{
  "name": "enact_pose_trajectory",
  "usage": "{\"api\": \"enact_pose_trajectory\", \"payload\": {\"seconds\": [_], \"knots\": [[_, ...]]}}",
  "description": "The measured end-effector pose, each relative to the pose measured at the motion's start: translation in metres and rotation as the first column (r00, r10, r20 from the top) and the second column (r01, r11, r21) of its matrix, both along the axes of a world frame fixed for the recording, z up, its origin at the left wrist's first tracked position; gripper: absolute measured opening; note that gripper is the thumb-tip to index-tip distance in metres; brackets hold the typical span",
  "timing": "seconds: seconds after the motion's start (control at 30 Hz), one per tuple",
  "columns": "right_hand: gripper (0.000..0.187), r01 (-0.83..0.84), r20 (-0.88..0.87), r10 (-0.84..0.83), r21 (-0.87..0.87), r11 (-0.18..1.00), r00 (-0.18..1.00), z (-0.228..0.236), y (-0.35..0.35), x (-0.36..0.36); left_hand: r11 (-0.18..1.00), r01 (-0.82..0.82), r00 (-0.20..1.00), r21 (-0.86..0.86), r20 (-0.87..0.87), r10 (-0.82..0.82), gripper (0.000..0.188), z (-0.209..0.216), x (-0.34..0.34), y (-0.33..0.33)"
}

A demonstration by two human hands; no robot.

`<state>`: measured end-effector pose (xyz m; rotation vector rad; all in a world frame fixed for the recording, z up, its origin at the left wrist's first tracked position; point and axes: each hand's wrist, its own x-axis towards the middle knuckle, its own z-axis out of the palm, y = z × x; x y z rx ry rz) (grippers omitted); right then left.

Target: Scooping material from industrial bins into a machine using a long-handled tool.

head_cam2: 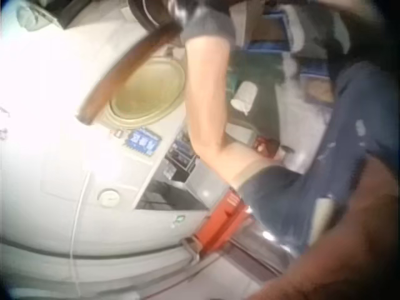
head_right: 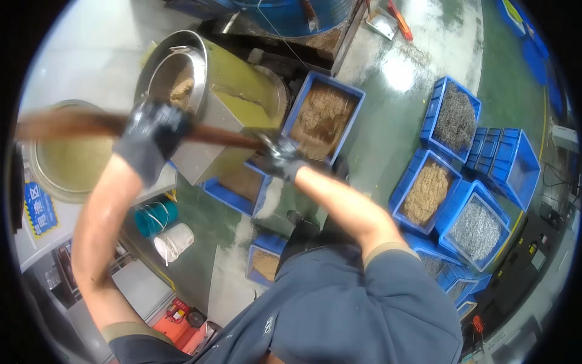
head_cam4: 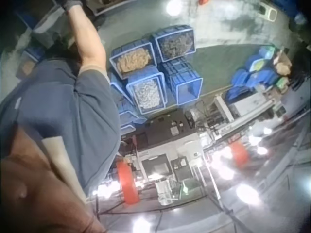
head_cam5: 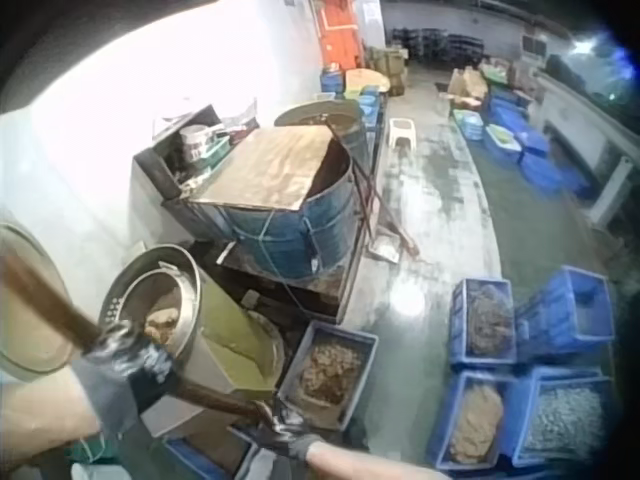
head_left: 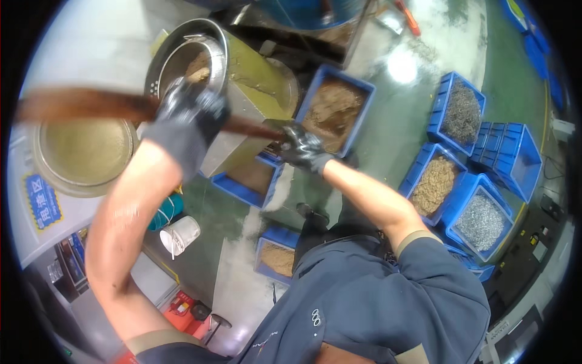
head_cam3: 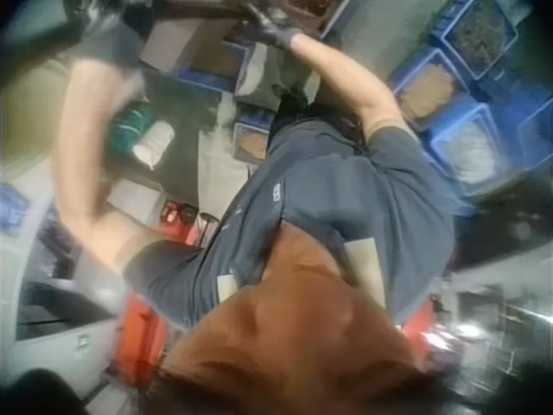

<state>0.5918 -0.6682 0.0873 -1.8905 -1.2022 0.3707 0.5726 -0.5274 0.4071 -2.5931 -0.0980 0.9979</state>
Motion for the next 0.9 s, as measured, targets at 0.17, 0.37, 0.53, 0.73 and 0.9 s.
{"api": "enact_pose_trajectory", "payload": {"seconds": [0.17,0.37,0.53,0.73,0.9], "knots": [[0.052,-0.158,-0.663,0.142,0.037,0.987,0.735,0.018,0.036,0.093,0.858,0.514,0.755,0.010,0.469,-0.458,0.032,-0.061,0.099,0.041],[0.044,0.012,-0.793,0.127,0.166,0.986,0.596,0.019,0.033,0.192,0.534,0.640,0.703,0.552,-0.140,-0.698,0.017,-0.051,0.245,-0.017],[0.031,0.067,-0.756,-0.045,-0.002,0.998,0.653,-0.074,0.025,0.235,0.746,0.599,0.796,0.289,-0.316,-0.517,0.009,-0.089,0.305,-0.040],[0.029,0.053,-0.725,-0.106,-0.095,0.994,0.681,-0.115,-0.004,0.218,0.748,0.664,0.706,0.015,0.316,-0.633,0.032,-0.179,0.257,-0.023],[0.037,0.007,-0.664,-0.009,-0.005,1.000,0.747,-0.137,-0.044,0.171,0.847,0.443,0.888,-0.293,0.271,-0.371,0.039,-0.151,0.188,-0.053]]}}
